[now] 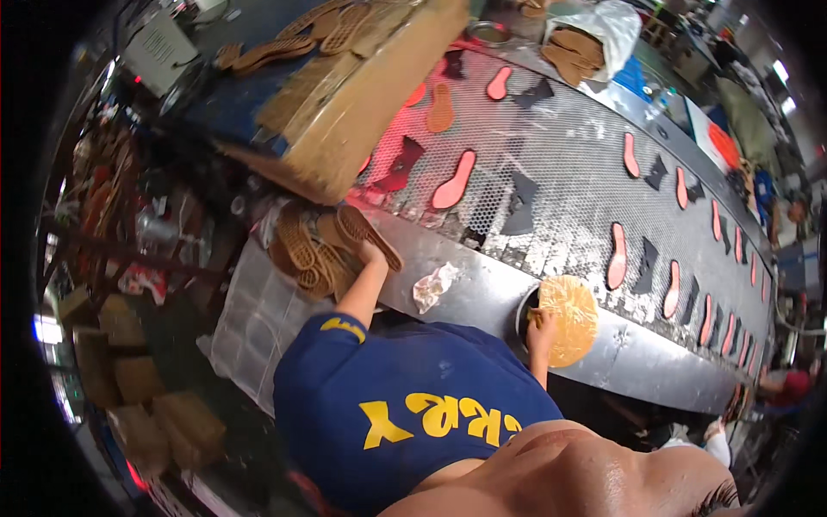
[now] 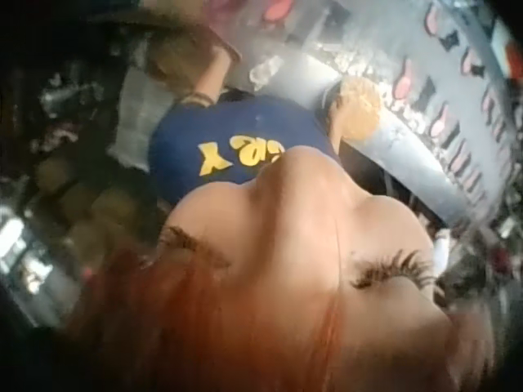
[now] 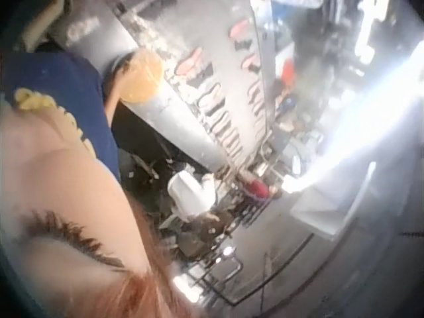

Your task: The person repeatedly picks up brown shoe soles from a pile, applies a yellow substance to the textured bottom using a yellow scraper, and places the soles onto a moving conveyor belt. The process is continuous and repetitive throughout the clip.

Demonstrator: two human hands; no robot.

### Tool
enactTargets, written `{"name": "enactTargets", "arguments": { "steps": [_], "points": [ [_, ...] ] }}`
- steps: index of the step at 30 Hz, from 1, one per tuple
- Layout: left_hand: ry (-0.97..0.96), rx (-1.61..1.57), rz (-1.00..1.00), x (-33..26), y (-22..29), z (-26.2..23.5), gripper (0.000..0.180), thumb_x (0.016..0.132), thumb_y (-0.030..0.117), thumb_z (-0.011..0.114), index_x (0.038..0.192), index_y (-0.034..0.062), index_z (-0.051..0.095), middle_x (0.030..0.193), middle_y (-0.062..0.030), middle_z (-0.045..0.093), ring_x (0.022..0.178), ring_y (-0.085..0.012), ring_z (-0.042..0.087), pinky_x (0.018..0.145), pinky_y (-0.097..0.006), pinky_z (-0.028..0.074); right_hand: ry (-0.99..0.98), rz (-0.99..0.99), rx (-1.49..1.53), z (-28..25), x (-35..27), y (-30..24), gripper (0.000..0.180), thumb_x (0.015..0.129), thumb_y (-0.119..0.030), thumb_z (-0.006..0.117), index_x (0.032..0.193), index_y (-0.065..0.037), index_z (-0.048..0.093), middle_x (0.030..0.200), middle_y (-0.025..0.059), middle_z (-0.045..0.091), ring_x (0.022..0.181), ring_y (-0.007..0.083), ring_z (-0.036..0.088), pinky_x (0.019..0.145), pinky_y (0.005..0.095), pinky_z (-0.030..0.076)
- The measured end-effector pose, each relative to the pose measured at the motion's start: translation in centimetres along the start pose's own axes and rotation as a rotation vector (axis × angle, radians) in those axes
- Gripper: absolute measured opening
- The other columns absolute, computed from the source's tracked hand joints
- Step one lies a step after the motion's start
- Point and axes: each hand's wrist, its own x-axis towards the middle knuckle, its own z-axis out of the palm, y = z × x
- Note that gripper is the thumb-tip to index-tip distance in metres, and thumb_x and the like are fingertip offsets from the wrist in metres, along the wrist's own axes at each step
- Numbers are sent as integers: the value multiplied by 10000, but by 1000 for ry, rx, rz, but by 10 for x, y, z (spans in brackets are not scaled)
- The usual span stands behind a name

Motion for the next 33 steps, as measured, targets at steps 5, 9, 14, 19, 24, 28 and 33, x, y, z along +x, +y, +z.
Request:
{"name": "enactTargets", "arguments": {
  "steps": [5, 9, 14, 19, 24, 28, 33],
  "points": [
    [-598, -133, -205, -24, -51, -50, 360, 911, 319, 430, 1112, 64, 585, 1046, -83, 611, 1000, -235, 577, 891, -398, 459, 113, 68, 349, 6, -8, -7, 102, 851, -5, 601, 942, -13, 647, 875, 145, 578, 876, 292, 604, 772, 364, 489],
    [-1065, -57, -67, -151, 31, -19, 344, 872, 196, 461, 1151, 12, 540, 1040, -55, 604, 874, -184, 604, 804, -326, 488, 195, 8, 118, 12, -13, 14, 137, 861, -64, 637, 985, -6, 636, 953, 166, 612, 888, 296, 606, 780, 357, 489],
    [-1402, -302, -557, -168, 32, -5, 475, 942, 237, 435, 1356, 6, 403, 1277, -186, 536, 1088, -271, 585, 860, -408, 528, 77, 19, -150, 6, -13, -27, 143, 845, -67, 597, 977, -43, 648, 883, 174, 570, 842, 362, 585, 693, 428, 476],
    [-1541, -402, -621, -214, 60, 6, 576, 970, 351, 421, 1402, -18, 326, 1334, -247, 463, 1050, -294, 586, 827, -390, 540, 140, 73, -55, 1, -17, -35, 166, 836, -53, 602, 995, -65, 650, 860, 155, 552, 795, 344, 582, 664, 427, 474],
    [-1576, -326, -647, -207, 56, -2, 609, 978, 421, 364, 1398, -20, 337, 1309, -253, 485, 980, -276, 608, 770, -357, 552, 61, 106, 97, -7, -14, -39, 141, 807, -41, 678, 947, -41, 683, 839, 133, 573, 786, 275, 584, 682, 360, 467],
    [-1604, -245, -722, -209, 53, -2, 640, 972, 469, 333, 1382, -22, 359, 1278, -252, 509, 942, -280, 628, 727, -352, 571, 27, 559, 625, -20, -10, -36, 139, 879, -109, 640, 995, -54, 694, 728, 48, 614, 574, 123, 557, 497, 241, 413],
    [-1672, -96, -836, -215, 43, 12, 661, 965, 503, 311, 1390, -2, 348, 1233, -266, 524, 901, -287, 645, 688, -354, 589, 261, 747, 1427, -48, 14, -39, 280, 930, -132, 546, 1158, 28, 581, 770, 56, 571, 612, 144, 513, 558, 261, 430]
  ]
}}
